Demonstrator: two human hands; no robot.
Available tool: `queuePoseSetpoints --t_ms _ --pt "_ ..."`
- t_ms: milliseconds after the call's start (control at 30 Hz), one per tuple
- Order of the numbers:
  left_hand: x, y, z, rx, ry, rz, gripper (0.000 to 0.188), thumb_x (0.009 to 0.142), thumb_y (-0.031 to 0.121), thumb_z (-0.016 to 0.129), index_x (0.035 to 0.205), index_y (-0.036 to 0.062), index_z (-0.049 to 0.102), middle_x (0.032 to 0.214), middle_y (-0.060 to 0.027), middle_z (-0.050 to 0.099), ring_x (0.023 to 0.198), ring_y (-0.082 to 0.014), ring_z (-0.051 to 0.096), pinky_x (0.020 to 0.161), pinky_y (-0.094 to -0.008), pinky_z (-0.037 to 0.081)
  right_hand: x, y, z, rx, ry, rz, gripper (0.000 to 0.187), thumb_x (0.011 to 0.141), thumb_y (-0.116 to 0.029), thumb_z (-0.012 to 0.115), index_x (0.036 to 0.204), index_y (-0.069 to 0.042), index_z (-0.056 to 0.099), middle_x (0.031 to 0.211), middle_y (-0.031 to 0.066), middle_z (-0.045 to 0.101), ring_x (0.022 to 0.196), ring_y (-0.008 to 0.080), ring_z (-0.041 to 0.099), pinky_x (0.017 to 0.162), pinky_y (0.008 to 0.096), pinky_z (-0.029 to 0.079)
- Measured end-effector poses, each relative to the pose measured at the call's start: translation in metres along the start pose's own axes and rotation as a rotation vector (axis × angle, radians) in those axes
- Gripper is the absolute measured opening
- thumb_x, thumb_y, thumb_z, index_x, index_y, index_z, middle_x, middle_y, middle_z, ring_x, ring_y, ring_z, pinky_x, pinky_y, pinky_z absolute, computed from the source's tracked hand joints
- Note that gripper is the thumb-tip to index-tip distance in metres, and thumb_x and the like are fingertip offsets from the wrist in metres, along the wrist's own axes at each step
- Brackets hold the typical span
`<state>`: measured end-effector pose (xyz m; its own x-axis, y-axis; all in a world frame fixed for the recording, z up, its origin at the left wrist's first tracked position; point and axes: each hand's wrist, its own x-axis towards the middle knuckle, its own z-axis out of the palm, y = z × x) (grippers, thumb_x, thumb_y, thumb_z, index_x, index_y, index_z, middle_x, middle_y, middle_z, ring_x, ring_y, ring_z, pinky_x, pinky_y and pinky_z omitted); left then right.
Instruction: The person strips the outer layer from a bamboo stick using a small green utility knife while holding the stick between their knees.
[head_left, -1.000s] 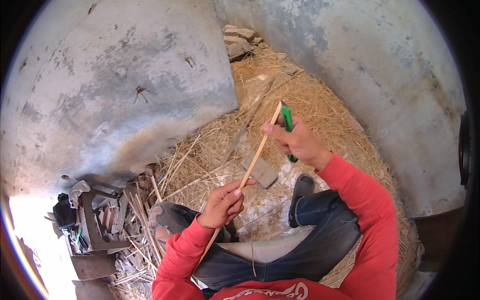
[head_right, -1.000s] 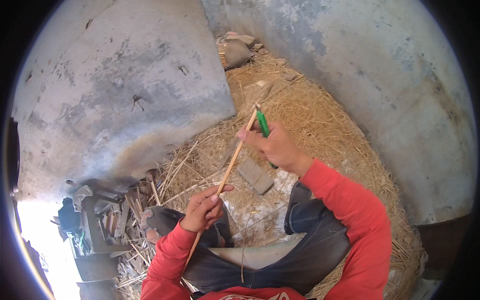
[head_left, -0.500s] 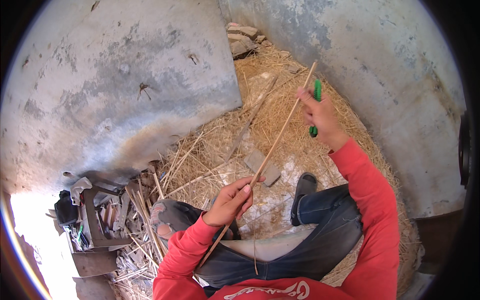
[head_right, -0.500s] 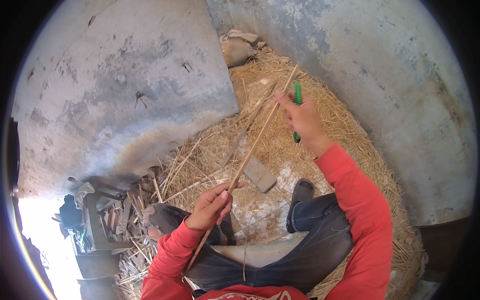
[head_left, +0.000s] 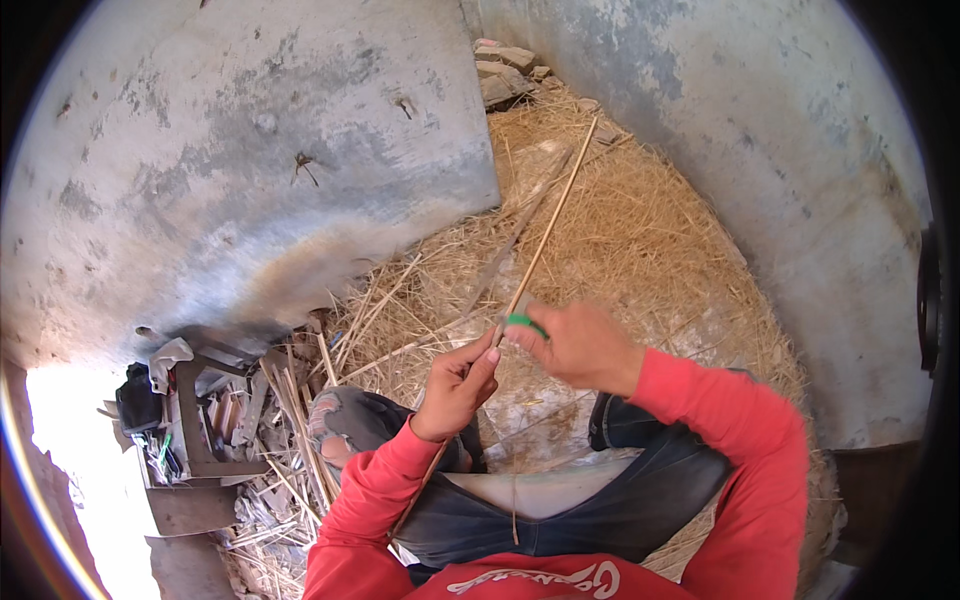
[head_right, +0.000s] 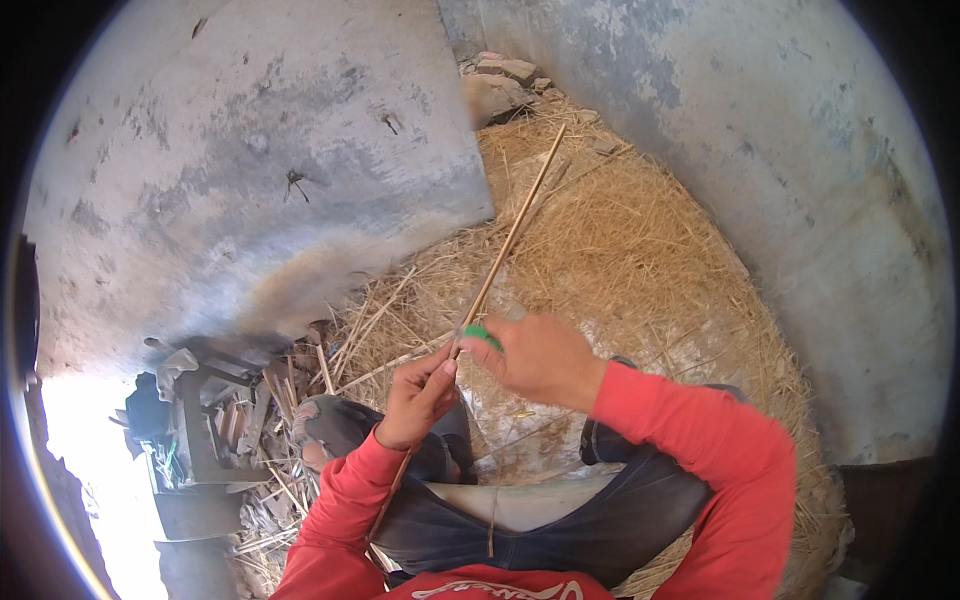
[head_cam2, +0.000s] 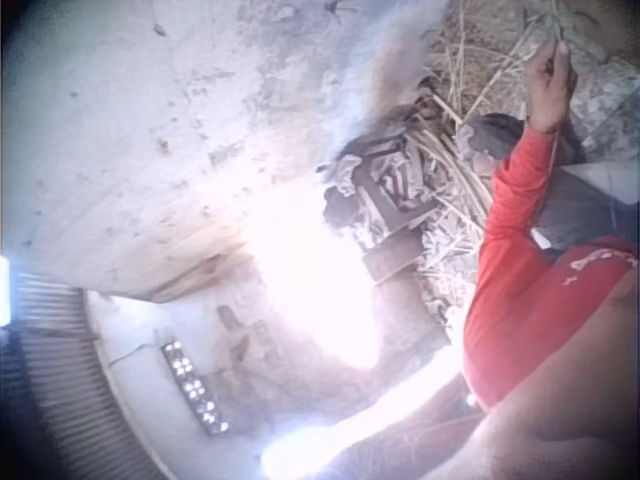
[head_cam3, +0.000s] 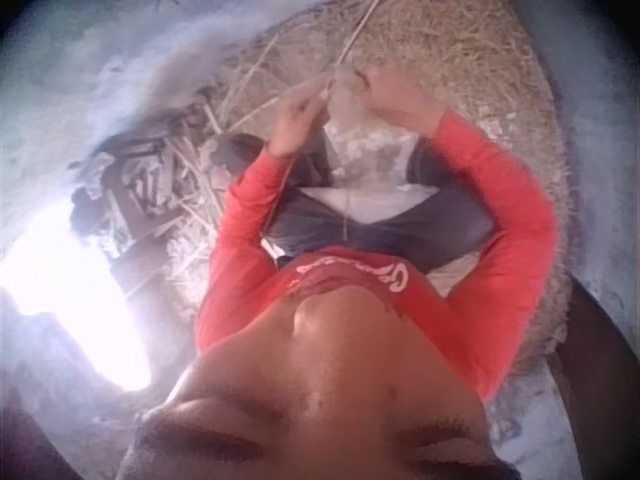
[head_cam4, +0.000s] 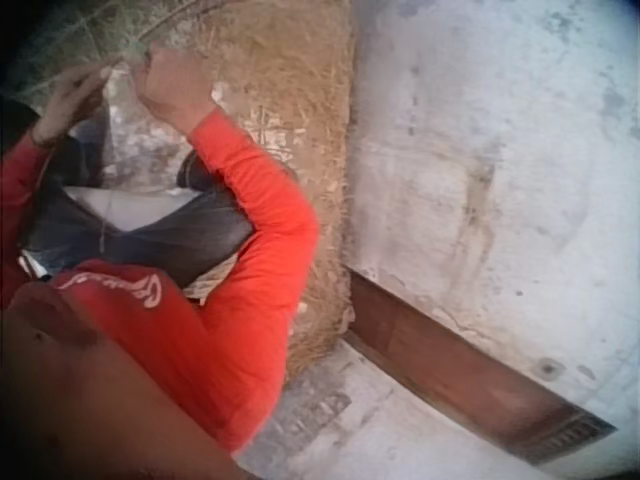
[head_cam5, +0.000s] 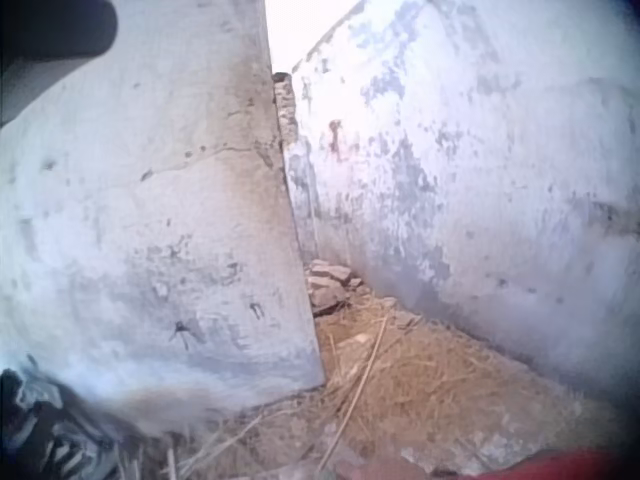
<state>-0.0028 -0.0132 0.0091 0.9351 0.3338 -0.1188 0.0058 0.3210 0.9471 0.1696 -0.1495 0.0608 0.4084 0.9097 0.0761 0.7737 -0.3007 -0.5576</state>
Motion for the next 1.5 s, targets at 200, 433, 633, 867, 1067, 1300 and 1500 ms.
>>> queuePoseSetpoints --t_ms 200,433,633,867,1067,1300,1500 --pt "-0.005 -0.001 -0.001 0.086 0.052 0.028 0.039 0.104 0.014 0.056 0.140 -0.0003 0.054 0.067 0.0073 0.038 0.053 -0.0020 0.032 0.047 -0.0218 0.026 0.020 0.024 -0.015 0.031 0.138 0.019 0.053 0.101 -0.054 0.044 0.097 -0.006 0.066 0.064 0.0226 0.062 0.064 0.0439 0.065 0.057 0.0532 0.050" --pt "-0.003 0.003 -0.005 -0.068 0.040 0.027 0.038 0.104 0.013 0.056 0.139 -0.0004 0.055 0.066 0.0076 0.037 0.051 -0.0019 0.031 0.046 -0.0224 0.025 0.005 -0.003 0.008 -0.073 -0.035 -0.088 0.053 0.100 -0.057 0.046 0.103 -0.008 0.067 0.063 0.0199 0.063 0.062 0.0450 0.064 0.059 0.0537 0.052" --pt "-0.016 0.014 -0.003 0.149 -0.043 0.004 0.038 0.103 0.012 0.056 0.139 -0.0012 0.055 0.069 0.0080 0.042 0.057 -0.0017 0.034 0.050 -0.0210 0.028 0.054 0.110 -0.030 0.051 0.345 0.269 0.054 0.106 -0.046 0.039 0.122 -0.002 0.065 0.088 0.0240 0.070 0.083 0.0333 0.067 0.082 0.0453 0.051" --pt "-0.023 0.011 0.001 0.142 -0.173 0.022 0.040 0.106 0.015 0.051 0.142 -0.0013 0.051 0.066 0.0082 0.039 0.055 -0.0012 0.033 0.050 -0.0204 0.027 0.030 0.193 -0.126 0.279 0.704 0.507 0.056 0.102 -0.055 0.045 0.095 -0.003 0.066 0.062 0.0014 0.045 0.060 0.0130 0.046 0.059 0.0321 0.040" --pt "-0.012 0.025 0.002 0.032 -0.180 0.007 0.044 0.109 0.024 0.042 0.142 -0.0043 0.048 0.057 0.0079 0.029 0.045 -0.0025 0.024 0.045 -0.0220 0.021 0.023 0.089 -0.106 0.378 0.582 0.245 0.052 0.102 -0.054 0.048 0.103 -0.004 0.061 0.062 0.0002 0.042 0.059 0.0113 0.043 0.057 0.0327 0.038" --pt "-0.009 0.016 -0.006 -0.002 -0.168 -0.002 0.045 0.108 0.024 0.043 0.142 -0.0053 0.047 0.056 0.0071 0.030 0.045 -0.0034 0.024 0.045 -0.0227 0.021 0.015 0.050 -0.096 0.230 0.491 0.127 0.049 0.103 -0.045 0.050 0.106 0.001 0.065 0.066 0.0101 0.053 0.059 0.0192 0.049 0.059 0.0348 0.041" --pt "-0.009 0.015 0.002 0.078 -0.182 -0.036 0.043 0.108 0.021 0.046 0.143 -0.0027 0.048 0.058 0.0074 0.032 0.047 -0.0025 0.029 0.046 -0.0216 0.024 0.019 0.060 -0.100 0.139 0.517 0.147 0.041 0.102 -0.039 0.055 0.101 0.001 0.066 0.064 0.0138 0.050 0.057 0.0223 0.045 0.057 0.0375 0.038"
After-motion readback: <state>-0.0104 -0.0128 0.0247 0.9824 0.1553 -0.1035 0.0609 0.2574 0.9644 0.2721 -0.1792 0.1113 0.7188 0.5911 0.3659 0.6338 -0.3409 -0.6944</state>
